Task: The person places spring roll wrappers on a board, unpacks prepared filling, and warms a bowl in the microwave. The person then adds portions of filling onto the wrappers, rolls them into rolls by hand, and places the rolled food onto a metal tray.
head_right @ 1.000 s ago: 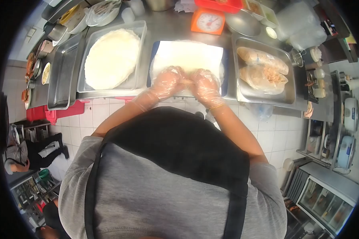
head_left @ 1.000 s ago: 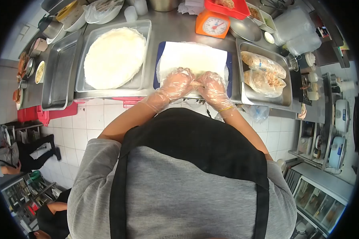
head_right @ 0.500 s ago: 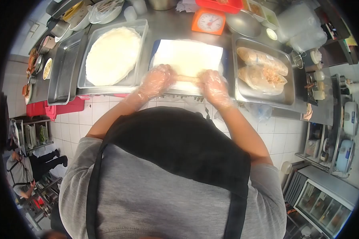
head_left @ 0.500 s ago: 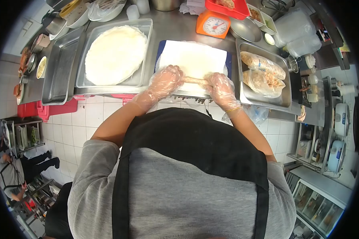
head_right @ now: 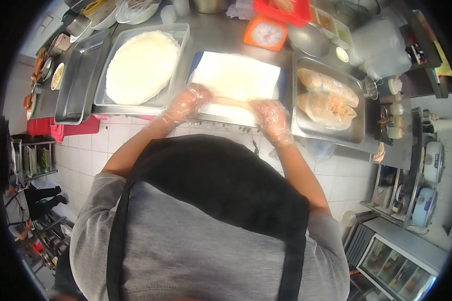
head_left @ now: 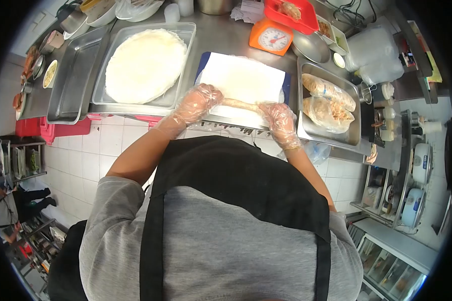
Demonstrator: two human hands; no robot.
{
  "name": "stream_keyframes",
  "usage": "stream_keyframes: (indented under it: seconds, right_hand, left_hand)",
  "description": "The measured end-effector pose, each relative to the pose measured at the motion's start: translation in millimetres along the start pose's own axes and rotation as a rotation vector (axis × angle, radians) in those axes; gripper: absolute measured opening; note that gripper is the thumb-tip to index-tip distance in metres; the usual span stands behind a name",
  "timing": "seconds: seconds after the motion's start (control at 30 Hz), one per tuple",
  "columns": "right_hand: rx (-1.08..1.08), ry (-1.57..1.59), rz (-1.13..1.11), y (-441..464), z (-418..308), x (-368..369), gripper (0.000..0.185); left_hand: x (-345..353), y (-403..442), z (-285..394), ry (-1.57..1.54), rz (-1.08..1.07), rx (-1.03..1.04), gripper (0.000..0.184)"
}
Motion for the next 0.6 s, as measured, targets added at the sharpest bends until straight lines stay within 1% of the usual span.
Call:
stream_keyframes:
  seconds: [0.03, 0.13, 0.2, 0.27, 0.3, 0.4, 0.43, 0.5, 0.53, 0.6]
  right_hand:
    - [0.014, -0.049, -0.021, 1, 0, 2, 0.021]
    - [-0.143, -0.048, 0.251, 16, -45, -15, 0.021]
    - [-0.169, 0.025, 0.246, 19, -54, 3, 0.025]
    - [-0.199, 0.055, 0.225, 25, -58, 15, 0.029]
    - [-0.182, 0.019, 0.232, 27, -53, 19, 0.033]
    - [-0.140, -0.063, 0.097, 29, -38, 33, 0.033]
    - [-0.110, -0.016, 0.098, 30, -35, 32, 0.033]
    - [-0.072, -0.020, 0.071, 32, -30, 37, 0.033]
    - [-0.052, -0.023, 0.056, 32, -29, 39, 0.033]
    - [-0.177, -0.094, 0.099, 34, -47, 24, 0.033]
  left_hand:
    - [0, 1, 1, 0.061, 0.011, 0.020, 0.021]
    - [5, 9, 0, 0.236, 0.047, 0.103, 0.021]
    - [11, 13, -4, 0.336, 0.080, 0.191, 0.021]
    - [0, 12, -14, 0.261, 0.148, 0.079, 0.019]
    - [-8, 13, -15, 0.222, 0.182, 0.025, 0.019]
    - [-19, 15, -10, 0.581, 0.180, 0.030, 0.015]
    - [-18, 14, 3, 0.402, 0.237, 0.109, 0.017]
    - [-17, 8, 32, 0.043, 0.343, 0.265, 0.022]
    - [-8, 9, 34, -0.013, 0.299, 0.257, 0.022]
    - [16, 8, 30, -0.125, 0.211, 0.244, 0.024]
Point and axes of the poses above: each hand's wrist, its own y-axis towards the middle knuckle, its own x-axis out of the palm, z = x × y, the point moved 8 cm from there along y, towards the middle knuckle, and after that the axes turned 14 degrees about z, right-handed, at the moved point
